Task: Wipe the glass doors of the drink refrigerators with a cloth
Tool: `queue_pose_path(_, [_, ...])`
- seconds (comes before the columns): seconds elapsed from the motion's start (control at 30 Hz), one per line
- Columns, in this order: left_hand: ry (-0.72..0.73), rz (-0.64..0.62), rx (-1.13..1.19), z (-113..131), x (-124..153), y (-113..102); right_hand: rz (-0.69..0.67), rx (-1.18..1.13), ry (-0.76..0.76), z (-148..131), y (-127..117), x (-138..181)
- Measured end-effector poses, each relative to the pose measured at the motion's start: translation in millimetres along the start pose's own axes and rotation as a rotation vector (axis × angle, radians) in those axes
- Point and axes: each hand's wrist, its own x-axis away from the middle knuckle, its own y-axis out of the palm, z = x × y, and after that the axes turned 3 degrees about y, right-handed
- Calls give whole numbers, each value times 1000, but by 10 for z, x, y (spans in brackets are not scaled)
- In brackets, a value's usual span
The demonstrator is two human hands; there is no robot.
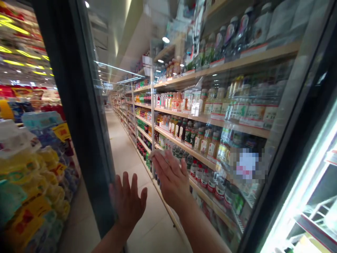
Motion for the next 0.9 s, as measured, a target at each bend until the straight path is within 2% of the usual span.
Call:
queue_pose_path(0.03, [0, 2, 2, -3, -3, 4, -11, 11, -24, 82, -31, 33])
queue_pose_path(0.07, [0, 3, 2, -4, -11, 6, 9, 26, 15, 204, -69, 39])
queue_pose_path(0.2, [14, 6, -36, -1, -49, -1, 241, 12, 477, 713, -164, 12])
queue_pose_path(0.27, [18, 3, -61, -5, -49, -6, 284, -13, 541, 719, -129, 106])
queue_pose_path(0.33, [21, 0, -76, -14, -39, -7, 204, -30, 388, 558, -67, 265])
queue_pose_path(0.4, [19, -4, -85, -24, -30, -3, 50, -80, 119, 398, -35, 396])
queue_pose_path(0.47, [17, -2, -89, -33, -30, 5, -32, -112, -21, 400, -59, 428])
queue_pose_path(0.53, [13, 5, -87, -36, -41, 14, 41, -93, 76, 585, -125, 375])
queue_pose_path(0.63, [8, 22, -80, -31, -60, 23, 211, -47, 367, 906, -200, 314])
queue_pose_path(0.7, [3, 28, -74, -26, -67, 21, 233, -50, 424, 950, -196, 388])
queue_pose_path(0.73, [0, 31, -71, -24, -69, 17, 205, -60, 380, 917, -184, 462])
queue_pose_path(0.83, [-11, 36, -67, -17, -68, 1, 22, -114, 100, 812, -181, 713])
queue_pose_path(0.9, [-16, 37, -72, -11, -64, -13, -36, -125, 20, 910, -245, 809])
